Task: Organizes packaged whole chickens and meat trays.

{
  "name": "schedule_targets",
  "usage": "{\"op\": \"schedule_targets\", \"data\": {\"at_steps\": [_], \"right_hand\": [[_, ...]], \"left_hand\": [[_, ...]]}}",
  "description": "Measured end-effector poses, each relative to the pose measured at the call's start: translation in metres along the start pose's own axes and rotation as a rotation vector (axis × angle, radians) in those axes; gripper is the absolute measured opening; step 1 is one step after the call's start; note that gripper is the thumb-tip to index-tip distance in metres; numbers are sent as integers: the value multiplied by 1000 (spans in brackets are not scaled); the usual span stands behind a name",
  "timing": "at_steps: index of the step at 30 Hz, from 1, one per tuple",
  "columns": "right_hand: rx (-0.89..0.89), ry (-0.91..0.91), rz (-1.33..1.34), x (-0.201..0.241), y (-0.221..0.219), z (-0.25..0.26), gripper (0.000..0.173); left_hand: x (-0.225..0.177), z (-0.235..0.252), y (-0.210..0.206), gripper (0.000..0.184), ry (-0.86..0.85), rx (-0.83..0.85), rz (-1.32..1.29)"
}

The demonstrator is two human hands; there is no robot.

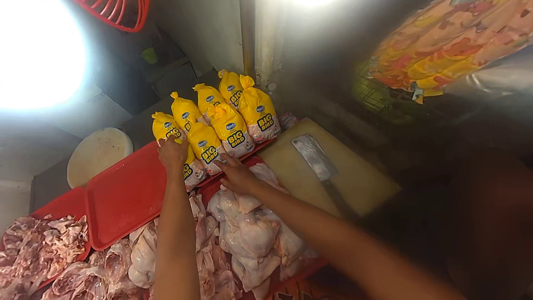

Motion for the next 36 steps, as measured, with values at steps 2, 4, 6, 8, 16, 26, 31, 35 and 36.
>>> {"op": "schedule_targets", "data": {"at_steps": [2,4,6,8,16,26,31,35,36], "right_hand": [[40,-31,-23,7,-10,8,64],[32,-59,-41,9,-12,11,64],[10,-52,-44,4,-13,11,64],[7,-23,-55,-2,-13,9,66],[76,-30,-53,-4,-7,5,71],[105,-61,-35,0,-10,8,72],[116,-71,-80,4,-15,7,76],[136,-51,-99,5,-15,6,78],[142,-43,-95,3,-13,5,78]], "left_hand": [[-3,5,-1,46,-41,24,72],[-1,14,-2,43,-97,57,115],[1,25,1,41,-175,120,132],[4,36,3,39,-254,195,130],[-22,17,17,35,-344,195,224],[6,27,4,38,-93,172,-61],[1,38,5,43,-5,77,-167],[8,39,6,44,41,69,-274],[7,38,6,44,41,64,-307]]}}
Point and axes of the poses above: each hand's wrist, its own z-axis towards the middle knuckle, its own y-axis out of the back of the hand, x = y × z, the point moved 1 cm from there along z, towards the middle knuckle, and after that the axes turned 5 degrees about y, right-handed, at the moved point
